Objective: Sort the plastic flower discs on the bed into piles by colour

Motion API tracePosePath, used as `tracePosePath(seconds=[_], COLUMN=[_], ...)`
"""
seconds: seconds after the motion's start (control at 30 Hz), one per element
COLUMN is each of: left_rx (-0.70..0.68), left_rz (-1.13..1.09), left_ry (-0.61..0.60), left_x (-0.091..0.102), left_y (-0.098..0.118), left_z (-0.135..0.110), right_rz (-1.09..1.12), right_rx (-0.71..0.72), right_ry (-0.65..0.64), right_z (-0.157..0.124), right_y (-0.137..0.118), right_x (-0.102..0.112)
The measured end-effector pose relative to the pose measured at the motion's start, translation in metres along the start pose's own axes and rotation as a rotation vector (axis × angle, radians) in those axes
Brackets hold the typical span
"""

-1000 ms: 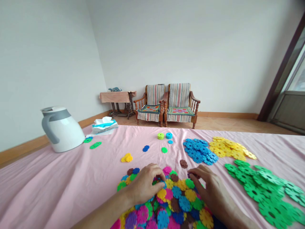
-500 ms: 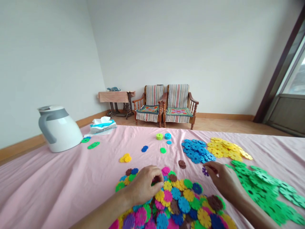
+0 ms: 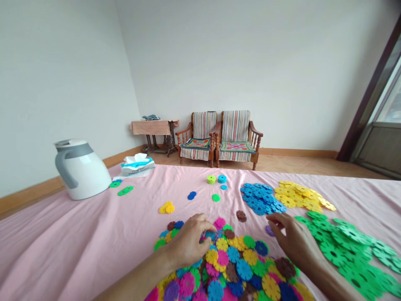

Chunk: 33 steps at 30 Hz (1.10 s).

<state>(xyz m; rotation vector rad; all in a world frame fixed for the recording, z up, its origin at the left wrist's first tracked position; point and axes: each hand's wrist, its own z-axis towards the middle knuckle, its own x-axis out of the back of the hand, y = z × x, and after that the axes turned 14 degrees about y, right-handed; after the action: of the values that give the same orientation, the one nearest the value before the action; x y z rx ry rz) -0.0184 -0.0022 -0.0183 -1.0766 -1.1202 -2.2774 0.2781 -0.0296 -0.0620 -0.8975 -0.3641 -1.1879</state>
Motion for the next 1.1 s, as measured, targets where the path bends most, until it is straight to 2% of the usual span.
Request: tracePosePath(seconds=[0.2, 0.33, 0.63, 0.83, 1.0, 1.1], left_rx=[-0.050, -0.030, 0.061, 0.092, 0.050, 0.022], left_rz=[-0.029, -0.038, -0.116, -0.320, -0.398, -0.425], left_ry=[-0.082, -0.087, -0.006, 0.131, 0.195, 0.164], left_x=[0.004, 0.004, 0.001, 0.001, -0.001, -0.002], left_y=[0.007, 0.010, 0.013, 0.021, 0.038, 0.045], left_z=[-0.002, -0.002, 0.000, 0.002, -0.007, -0.012], right_rz=[0.026, 0.025, 0.142, 0.324, 0.495, 0.555], right_rx=[0.038, 0.069, 0.094, 0.126, 0.119, 0.100], right_ry=[-0.023, -0.047, -0.068, -0.038, -0.180, -0.257], right_z=[-0.003, -0.005, -0.009, -0.019, -0.030, -0.032], right_y=[-0.007, -0.008, -0.035, -0.066, -0.099, -0.109], right_x=[-0.002, -0.004, 0.002, 0.006, 0.019, 0.022])
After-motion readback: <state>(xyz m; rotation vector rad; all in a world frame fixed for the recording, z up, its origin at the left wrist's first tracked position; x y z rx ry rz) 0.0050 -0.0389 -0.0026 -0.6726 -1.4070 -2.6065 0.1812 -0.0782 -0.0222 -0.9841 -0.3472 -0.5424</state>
